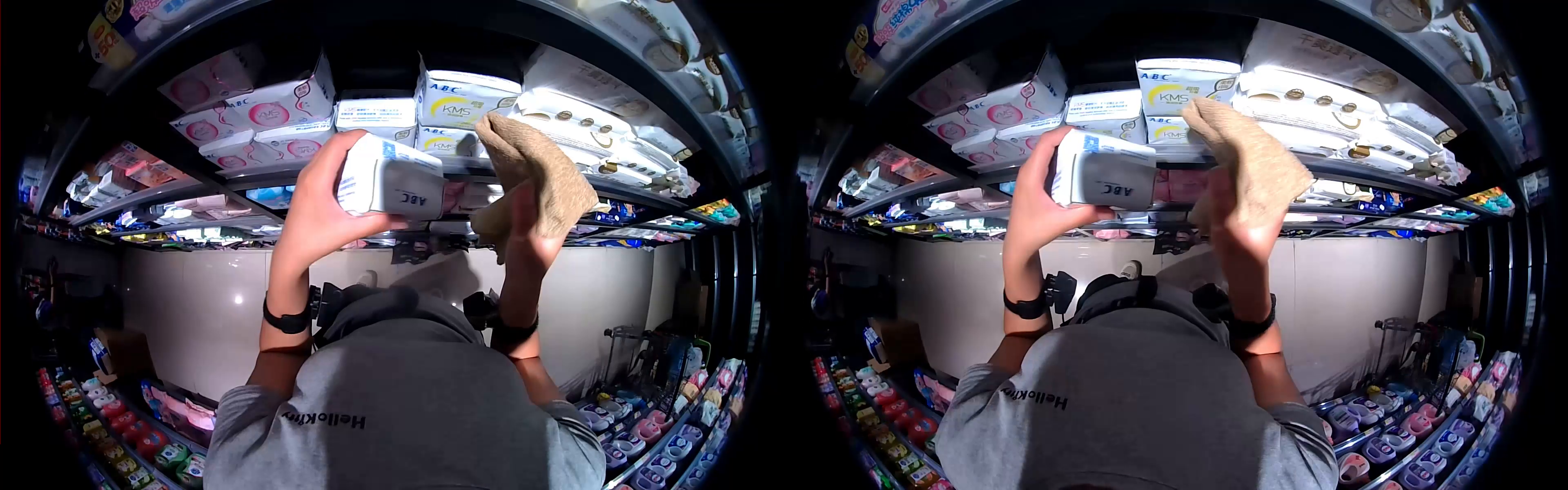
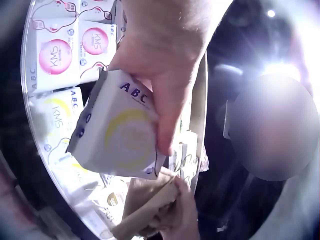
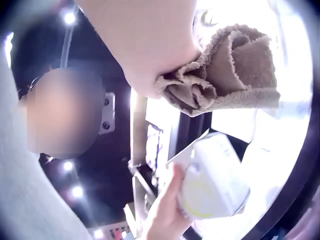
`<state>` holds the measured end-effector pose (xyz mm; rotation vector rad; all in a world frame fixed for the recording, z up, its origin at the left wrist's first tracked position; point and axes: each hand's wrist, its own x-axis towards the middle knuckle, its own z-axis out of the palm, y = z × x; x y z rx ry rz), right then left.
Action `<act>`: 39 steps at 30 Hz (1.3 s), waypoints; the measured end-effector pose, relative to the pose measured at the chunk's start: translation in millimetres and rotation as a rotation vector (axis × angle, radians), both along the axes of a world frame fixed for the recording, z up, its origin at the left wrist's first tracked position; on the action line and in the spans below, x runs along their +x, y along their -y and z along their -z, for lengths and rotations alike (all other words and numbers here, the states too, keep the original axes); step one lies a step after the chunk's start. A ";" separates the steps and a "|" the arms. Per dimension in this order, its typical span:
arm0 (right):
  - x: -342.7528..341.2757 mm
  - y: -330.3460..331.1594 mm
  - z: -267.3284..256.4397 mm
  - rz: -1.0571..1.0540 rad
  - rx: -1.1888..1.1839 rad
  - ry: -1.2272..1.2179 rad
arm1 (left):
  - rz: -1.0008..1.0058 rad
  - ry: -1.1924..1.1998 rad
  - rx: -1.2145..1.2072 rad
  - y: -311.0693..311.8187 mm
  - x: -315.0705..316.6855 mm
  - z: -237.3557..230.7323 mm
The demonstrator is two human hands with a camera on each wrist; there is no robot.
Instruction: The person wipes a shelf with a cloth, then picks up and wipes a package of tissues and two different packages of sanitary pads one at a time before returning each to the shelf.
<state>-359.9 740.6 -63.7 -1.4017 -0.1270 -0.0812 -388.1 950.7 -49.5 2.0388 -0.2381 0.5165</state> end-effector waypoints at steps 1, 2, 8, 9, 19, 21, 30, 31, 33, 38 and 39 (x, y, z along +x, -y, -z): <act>3.0 -12.1 -10.2 -0.054 -0.349 0.498 | -0.038 0.030 0.052 4.6 -0.1 2.7; 5.0 -28.2 -16.8 -0.106 -0.692 1.002 | -0.076 0.061 0.105 7.9 -0.2 5.9; -8.7 -61.5 -11.3 -0.265 -0.806 0.919 | -0.084 0.233 0.001 -7.0 -10.6 18.7; -4.0 -60.0 -7.8 -0.270 -0.734 0.914 | -0.101 0.274 0.043 -7.0 -12.2 16.3; 14.0 -48.7 53.9 -0.408 -0.269 0.625 | -0.137 0.354 -0.034 0.0 -11.1 16.3; 2.2 -49.4 57.4 -0.578 0.037 0.386 | -0.087 0.283 -0.166 1.9 -9.5 21.5; 24.7 -38.4 23.6 -0.196 -0.192 0.889 | -0.044 0.379 -0.026 9.8 3.5 11.9; 24.6 -34.0 11.1 -0.190 -0.318 0.912 | -0.050 0.371 0.146 4.9 2.9 7.4; 26.6 -35.0 0.1 -0.235 -0.332 0.851 | -0.059 0.405 0.350 4.3 5.1 -2.2; 17.4 -31.5 -13.5 -0.389 -0.400 0.845 | -0.131 0.436 0.377 6.2 -0.2 -5.7; 14.2 -30.3 -8.5 -0.379 -0.461 0.870 | -0.128 0.401 0.324 5.5 0.5 -4.2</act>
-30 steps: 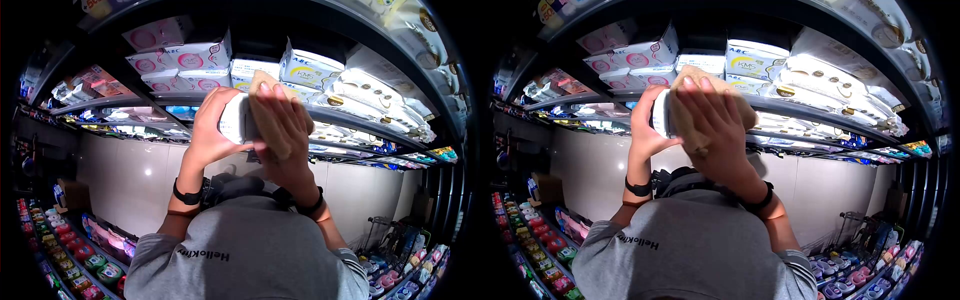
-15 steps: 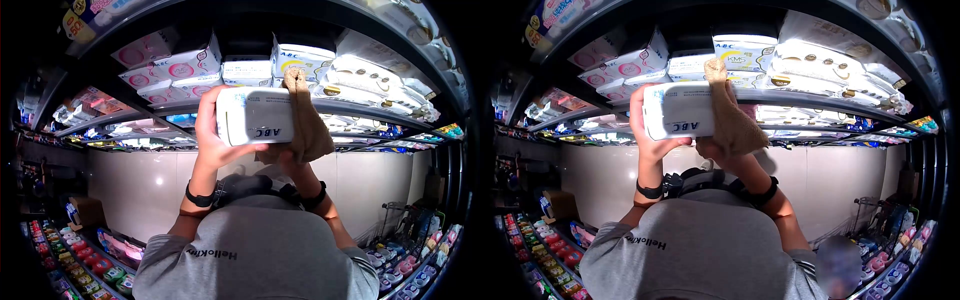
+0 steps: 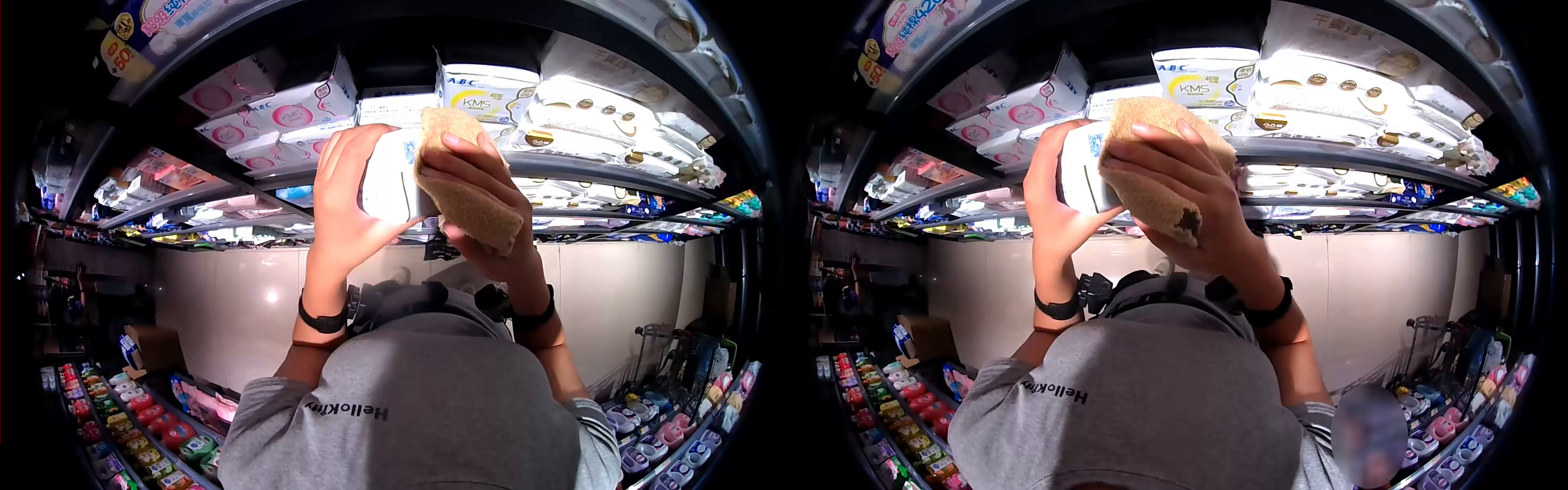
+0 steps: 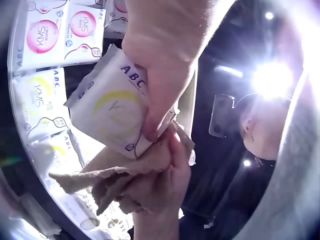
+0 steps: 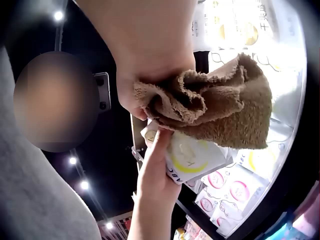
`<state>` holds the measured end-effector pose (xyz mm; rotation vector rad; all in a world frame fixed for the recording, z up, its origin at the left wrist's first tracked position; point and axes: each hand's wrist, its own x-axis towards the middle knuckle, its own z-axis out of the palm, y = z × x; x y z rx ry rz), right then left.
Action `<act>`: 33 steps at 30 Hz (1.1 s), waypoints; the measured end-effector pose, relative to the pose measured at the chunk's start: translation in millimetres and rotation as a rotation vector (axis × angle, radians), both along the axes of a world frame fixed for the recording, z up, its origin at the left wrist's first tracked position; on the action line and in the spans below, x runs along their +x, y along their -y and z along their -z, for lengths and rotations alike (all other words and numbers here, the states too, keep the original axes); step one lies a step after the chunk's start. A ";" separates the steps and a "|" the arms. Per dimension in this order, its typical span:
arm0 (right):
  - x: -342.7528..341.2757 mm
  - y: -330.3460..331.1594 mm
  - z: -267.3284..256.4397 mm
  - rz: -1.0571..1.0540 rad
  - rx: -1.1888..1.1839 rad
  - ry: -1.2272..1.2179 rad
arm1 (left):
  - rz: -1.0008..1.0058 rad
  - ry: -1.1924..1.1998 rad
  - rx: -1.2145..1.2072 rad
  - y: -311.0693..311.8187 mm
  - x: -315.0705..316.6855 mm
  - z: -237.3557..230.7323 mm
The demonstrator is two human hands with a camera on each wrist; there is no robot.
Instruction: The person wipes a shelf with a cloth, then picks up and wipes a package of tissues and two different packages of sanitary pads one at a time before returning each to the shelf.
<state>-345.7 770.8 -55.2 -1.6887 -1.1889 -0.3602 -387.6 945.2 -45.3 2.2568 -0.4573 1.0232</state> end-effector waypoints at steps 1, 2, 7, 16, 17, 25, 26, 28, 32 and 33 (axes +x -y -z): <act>-2.5 1.3 4.8 0.023 -0.045 0.041 | 0.008 -0.031 -0.054 -1.5 0.9 0.7; -4.3 0.4 8.2 0.036 -0.015 0.017 | 0.020 0.011 0.004 -3.7 3.4 -0.6; 3.4 11.6 12.4 -0.050 0.126 -0.071 | 0.047 0.020 0.113 -2.3 3.7 0.5; -14.5 -3.7 14.5 0.152 0.142 0.037 | 0.056 -0.022 0.161 12.0 4.0 9.3; -18.2 -2.8 19.1 0.151 0.102 0.045 | 0.009 -0.009 0.164 5.4 6.8 13.1; -15.9 2.3 29.8 0.090 0.116 0.067 | -0.002 0.121 0.097 -2.5 9.1 8.0; -17.3 4.0 30.5 0.109 0.059 0.101 | -0.003 0.132 0.041 -1.9 9.5 8.9; -22.0 2.0 33.3 0.141 0.036 0.123 | -0.022 0.175 -0.035 0.1 11.0 9.5; -17.6 -13.8 60.2 0.202 0.127 0.223 | 0.005 0.152 -0.048 -9.3 10.8 11.5; -14.3 -19.6 62.4 0.246 0.195 0.253 | -0.004 0.155 -0.041 -10.5 9.7 11.2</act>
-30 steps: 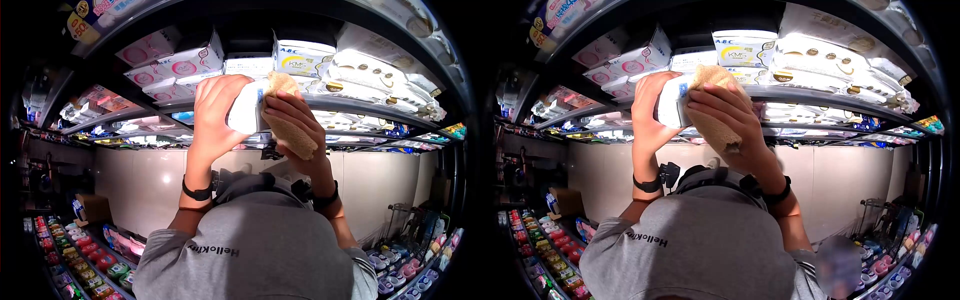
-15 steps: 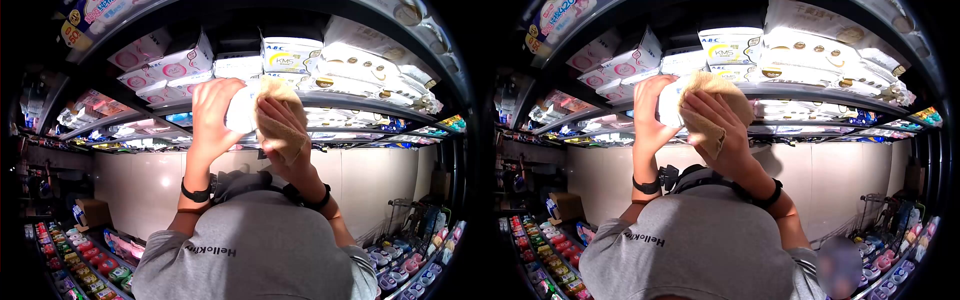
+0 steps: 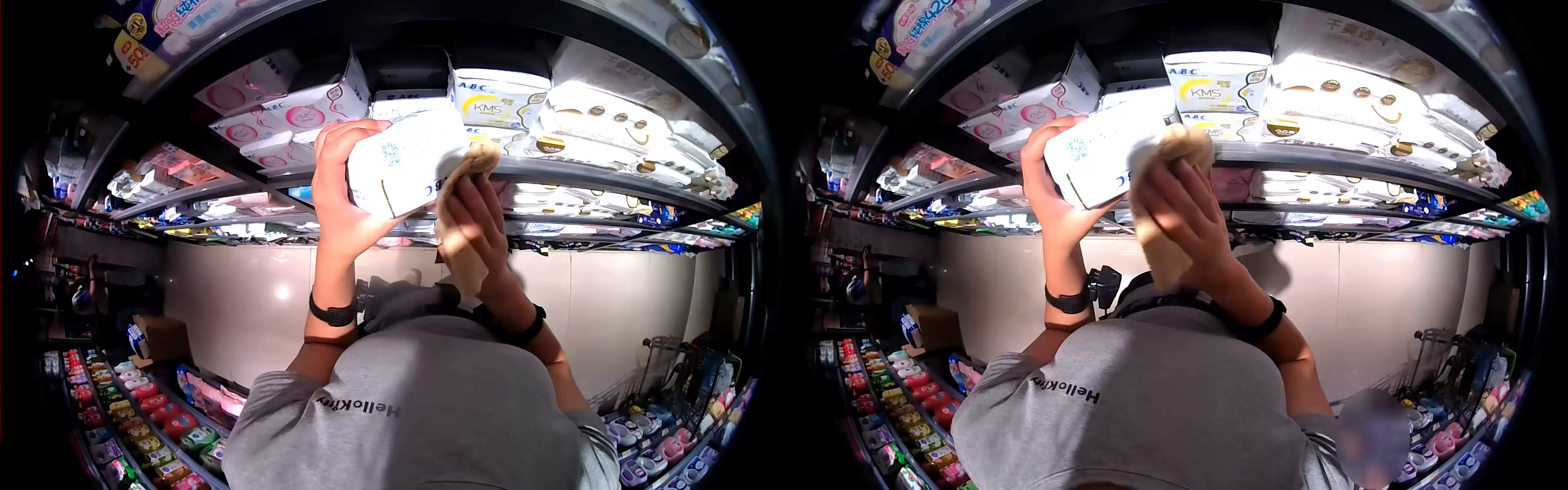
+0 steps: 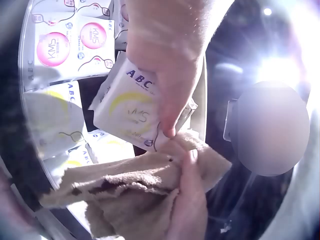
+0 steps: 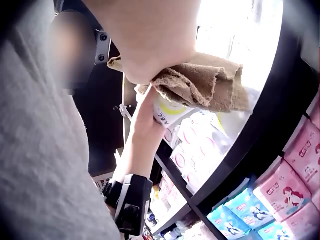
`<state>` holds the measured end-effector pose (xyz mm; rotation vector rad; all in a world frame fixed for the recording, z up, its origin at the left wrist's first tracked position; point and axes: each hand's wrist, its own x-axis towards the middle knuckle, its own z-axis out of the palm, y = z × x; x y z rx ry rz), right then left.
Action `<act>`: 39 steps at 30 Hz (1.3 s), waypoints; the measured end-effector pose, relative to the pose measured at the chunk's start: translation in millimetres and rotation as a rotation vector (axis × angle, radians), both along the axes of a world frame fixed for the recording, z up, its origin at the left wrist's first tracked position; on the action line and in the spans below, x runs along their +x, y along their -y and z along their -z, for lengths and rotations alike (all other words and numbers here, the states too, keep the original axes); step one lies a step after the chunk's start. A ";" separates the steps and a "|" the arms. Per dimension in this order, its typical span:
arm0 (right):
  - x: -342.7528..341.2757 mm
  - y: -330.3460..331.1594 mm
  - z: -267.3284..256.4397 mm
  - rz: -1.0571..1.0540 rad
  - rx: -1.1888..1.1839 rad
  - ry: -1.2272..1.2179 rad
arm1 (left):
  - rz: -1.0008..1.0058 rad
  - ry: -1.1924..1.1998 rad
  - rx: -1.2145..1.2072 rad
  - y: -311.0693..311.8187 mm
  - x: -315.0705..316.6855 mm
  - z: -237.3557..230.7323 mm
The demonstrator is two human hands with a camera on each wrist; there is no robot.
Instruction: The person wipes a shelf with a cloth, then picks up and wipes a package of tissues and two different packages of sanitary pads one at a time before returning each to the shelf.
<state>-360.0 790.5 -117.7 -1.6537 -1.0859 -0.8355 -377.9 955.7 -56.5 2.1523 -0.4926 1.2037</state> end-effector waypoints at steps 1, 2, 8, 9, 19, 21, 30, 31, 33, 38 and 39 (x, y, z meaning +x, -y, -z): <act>1.9 1.2 -3.2 -0.033 0.014 -0.096 | 0.037 -0.025 -0.054 -0.3 -0.9 0.4; 2.7 2.6 -8.9 -0.062 0.024 -0.194 | 0.078 -0.052 -0.110 -0.2 -1.9 1.7; 5.7 3.7 -14.0 -0.737 0.453 -1.056 | 0.241 -0.098 -0.393 3.0 -5.0 13.2; 10.2 5.0 -17.1 -0.856 0.453 -1.225 | 0.302 -0.093 -0.430 2.7 -5.6 13.7; 6.8 -26.1 -19.0 -0.430 0.163 -0.582 | 0.482 -0.217 -1.180 -5.0 -18.8 54.0; 11.0 -30.2 -15.7 -0.411 0.156 -0.378 | 0.544 -0.229 -1.234 -5.3 -19.9 55.2; 4.9 -22.7 -17.4 -0.200 0.117 -0.187 | 0.726 -0.286 -1.373 6.9 -10.7 36.6; 4.2 -20.8 -20.8 -0.164 0.139 -0.119 | 0.735 -0.313 -1.355 9.3 -9.5 35.2; 3.3 -15.6 -21.4 -0.093 0.120 -0.089 | 0.681 -0.356 -1.335 10.6 -7.9 31.3; 4.2 -4.1 -24.6 -0.006 0.126 -0.009 | 0.783 -0.427 -1.291 7.7 -7.0 25.8; 3.5 -0.6 -27.8 -0.010 0.117 -0.052 | 0.844 -0.501 -1.287 0.6 -10.5 32.7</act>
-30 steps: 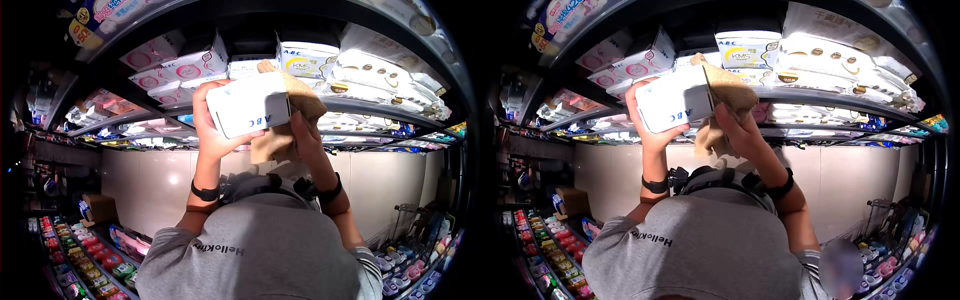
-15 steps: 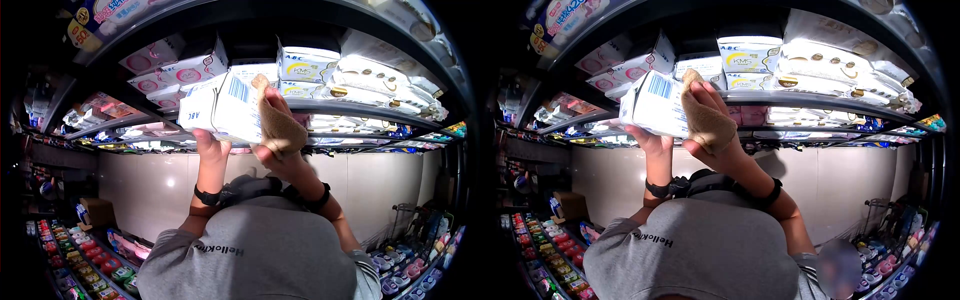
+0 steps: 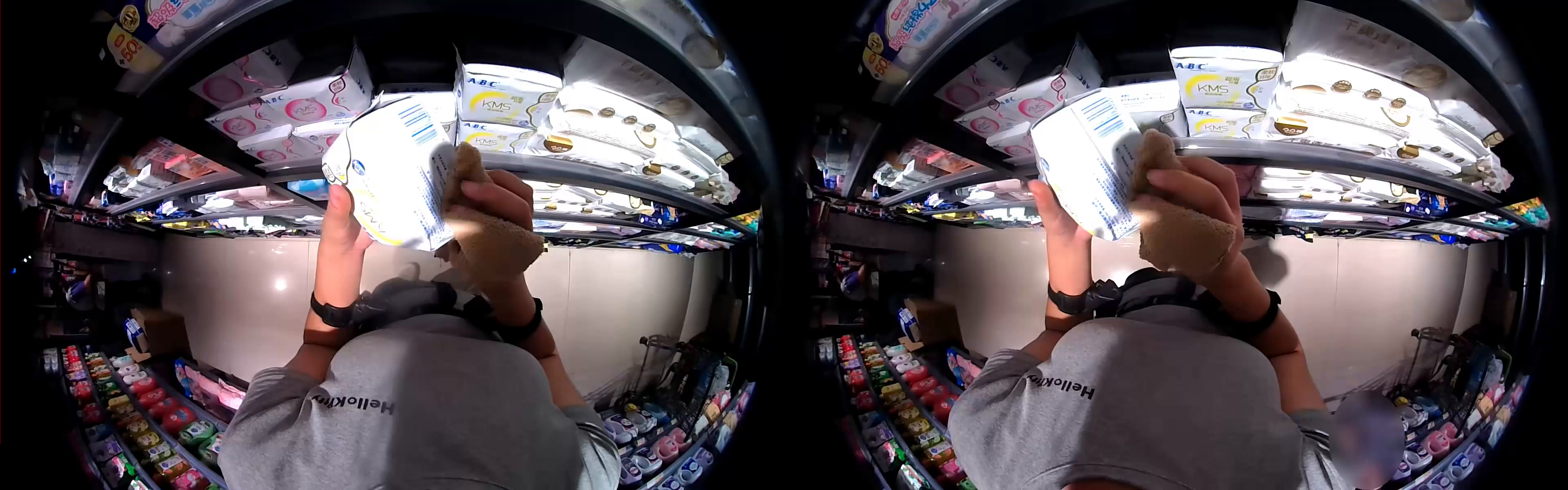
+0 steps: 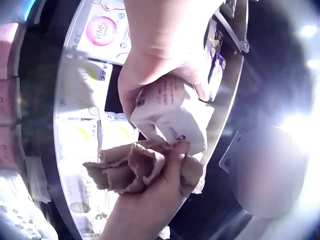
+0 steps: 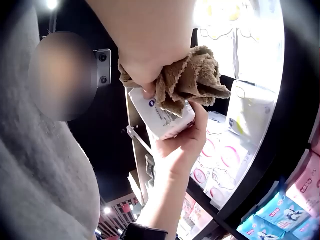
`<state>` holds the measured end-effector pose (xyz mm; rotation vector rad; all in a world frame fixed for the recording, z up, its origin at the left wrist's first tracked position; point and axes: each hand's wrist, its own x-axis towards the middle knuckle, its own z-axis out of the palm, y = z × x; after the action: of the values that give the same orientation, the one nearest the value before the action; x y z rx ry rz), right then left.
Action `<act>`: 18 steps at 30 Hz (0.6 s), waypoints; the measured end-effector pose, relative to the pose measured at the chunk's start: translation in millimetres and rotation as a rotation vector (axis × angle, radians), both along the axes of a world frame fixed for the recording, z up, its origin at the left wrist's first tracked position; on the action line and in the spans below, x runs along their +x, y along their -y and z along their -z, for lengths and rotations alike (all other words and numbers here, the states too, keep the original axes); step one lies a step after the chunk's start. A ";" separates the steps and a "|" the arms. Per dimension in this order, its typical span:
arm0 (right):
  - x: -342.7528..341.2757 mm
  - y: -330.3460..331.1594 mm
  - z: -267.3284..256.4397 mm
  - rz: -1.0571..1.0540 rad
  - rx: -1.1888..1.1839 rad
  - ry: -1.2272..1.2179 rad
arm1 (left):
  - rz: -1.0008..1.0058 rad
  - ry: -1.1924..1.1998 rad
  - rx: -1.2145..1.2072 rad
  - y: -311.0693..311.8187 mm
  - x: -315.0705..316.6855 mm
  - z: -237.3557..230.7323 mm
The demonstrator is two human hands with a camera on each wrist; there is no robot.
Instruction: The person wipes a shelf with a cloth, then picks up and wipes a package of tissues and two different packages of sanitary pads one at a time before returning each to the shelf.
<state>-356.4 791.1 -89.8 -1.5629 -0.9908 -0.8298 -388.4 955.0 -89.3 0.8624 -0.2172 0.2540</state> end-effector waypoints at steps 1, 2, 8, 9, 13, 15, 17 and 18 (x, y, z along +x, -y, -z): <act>-0.6 2.7 -3.1 -0.006 -0.010 -0.042 | 0.088 -0.019 0.000 -4.9 -3.7 3.8; -0.7 2.2 -5.0 0.003 0.021 -0.059 | 0.104 -0.040 -0.045 -5.5 -5.8 6.0; 5.4 4.7 -6.5 -0.054 -0.003 -0.143 | -0.157 -0.029 0.011 0.2 -5.9 7.1; 4.8 4.7 -7.9 -0.056 -0.007 -0.143 | -0.240 -0.003 0.031 0.7 -7.3 6.5; 5.0 6.4 -12.5 -0.119 -0.080 -0.302 | -0.427 0.137 0.211 1.2 -5.3 -10.8; 5.7 6.6 -13.4 -0.202 -0.100 -0.407 | -0.443 0.129 0.258 2.8 -4.8 -22.9; 10.3 13.8 -14.9 -0.369 -0.105 -0.555 | -0.457 0.119 0.303 4.6 -5.5 -23.7; 11.8 16.2 -16.9 -0.533 -0.102 -0.702 | -0.447 0.070 0.265 6.4 -5.0 -22.9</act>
<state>-344.7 774.9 -73.0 -1.4127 -0.8568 0.1464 -393.5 948.6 -66.4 1.1626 -0.1222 0.6846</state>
